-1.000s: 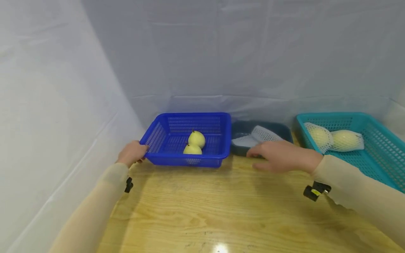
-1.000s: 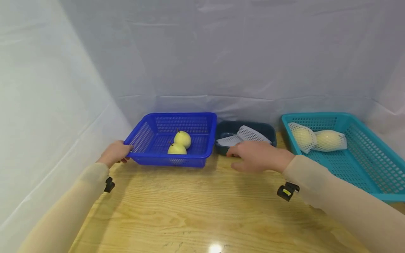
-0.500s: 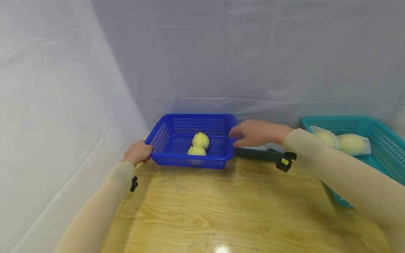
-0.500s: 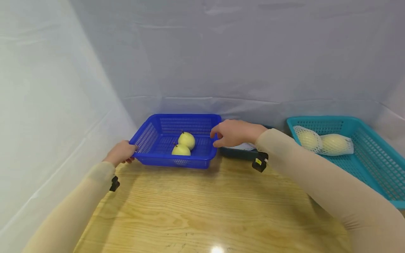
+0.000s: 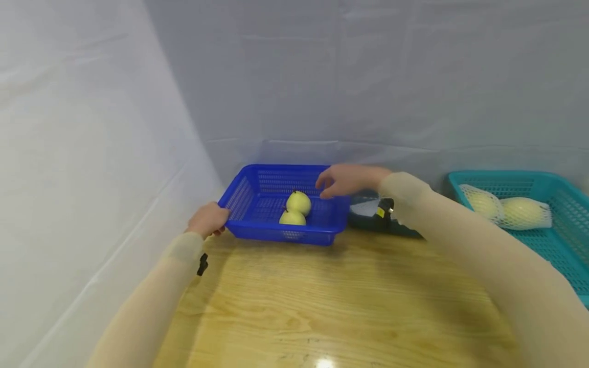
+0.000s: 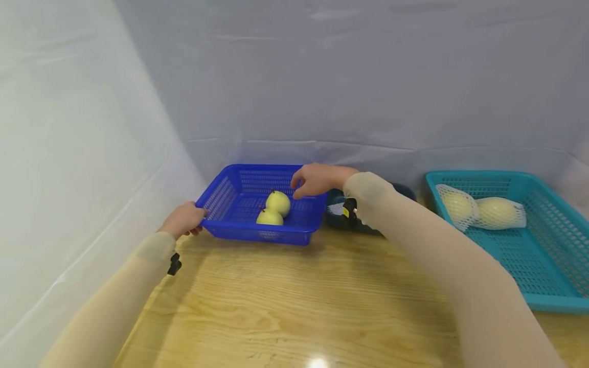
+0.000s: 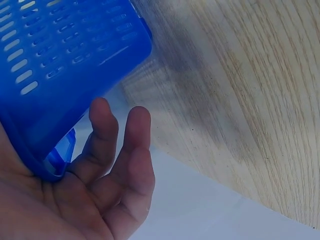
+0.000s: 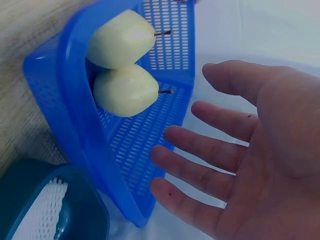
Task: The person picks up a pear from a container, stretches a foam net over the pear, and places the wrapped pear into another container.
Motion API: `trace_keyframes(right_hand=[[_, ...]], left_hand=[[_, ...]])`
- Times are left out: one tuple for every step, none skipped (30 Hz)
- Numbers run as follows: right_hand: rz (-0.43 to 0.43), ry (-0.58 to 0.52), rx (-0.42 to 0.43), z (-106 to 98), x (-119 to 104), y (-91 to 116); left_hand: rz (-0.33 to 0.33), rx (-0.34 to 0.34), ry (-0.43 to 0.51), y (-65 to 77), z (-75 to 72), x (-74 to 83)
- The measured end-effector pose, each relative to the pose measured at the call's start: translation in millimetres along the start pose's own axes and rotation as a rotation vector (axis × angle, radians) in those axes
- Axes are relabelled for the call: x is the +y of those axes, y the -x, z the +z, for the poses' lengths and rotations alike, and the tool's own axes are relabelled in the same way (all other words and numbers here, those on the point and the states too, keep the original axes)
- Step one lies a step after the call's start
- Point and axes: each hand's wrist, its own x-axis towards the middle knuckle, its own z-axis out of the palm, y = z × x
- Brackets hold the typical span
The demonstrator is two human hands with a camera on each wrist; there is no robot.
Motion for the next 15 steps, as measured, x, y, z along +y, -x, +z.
trace_keyframes(right_hand=[[0.003, -0.005, -0.002, 0, 1, -4], [0.007, -0.009, -0.003, 0, 3, -8], [0.009, -0.013, -0.004, 0, 4, -12], [0.015, -0.016, -0.002, 0, 5, -15], [0.023, -0.02, -0.004, 1, 6, -19], [0.03, -0.026, -0.006, 1, 7, -22], [0.038, -0.032, -0.009, 2, 9, -26], [0.043, -0.035, -0.013, 3, 10, -29], [0.051, -0.034, -0.014, 3, 11, -33], [0.059, -0.034, -0.016, 4, 12, -37], [0.066, -0.036, -0.018, 4, 13, -40], [0.077, -0.035, -0.019, 5, 14, -43], [0.087, -0.032, -0.019, 5, 15, -47], [0.102, -0.033, -0.021, 5, 15, -50], [0.12, -0.035, -0.023, 5, 16, -52]], left_hand=[[-0.004, 0.001, 0.002, 0.2, 0.1, 1.7], [-0.005, 0.0, 0.003, 0.6, 0.4, 3.3], [-0.004, -0.002, 0.002, 0.8, 0.8, 4.8], [-0.008, -0.005, 0.0, 0.8, 1.4, 5.9], [-0.012, -0.007, -0.001, 1.3, 1.8, 7.3], [-0.019, -0.012, 0.0, 1.7, 2.3, 8.4], [-0.024, -0.014, -0.005, 2.0, 3.0, 9.1], [-0.028, -0.016, -0.007, 2.3, 3.5, 9.5], [-0.031, -0.015, -0.007, 2.4, 4.1, 9.6], [-0.036, -0.013, -0.006, 2.7, 4.5, 9.7], [-0.036, -0.012, -0.005, 2.9, 4.9, 9.7], [-0.038, -0.012, -0.003, 2.7, 5.5, 9.5], [-0.036, -0.009, -0.004, 2.5, 5.8, 9.4], [-0.037, -0.007, -0.001, 2.1, 6.2, 9.6], [-0.039, -0.008, 0.002, 1.9, 6.7, 10.0]])
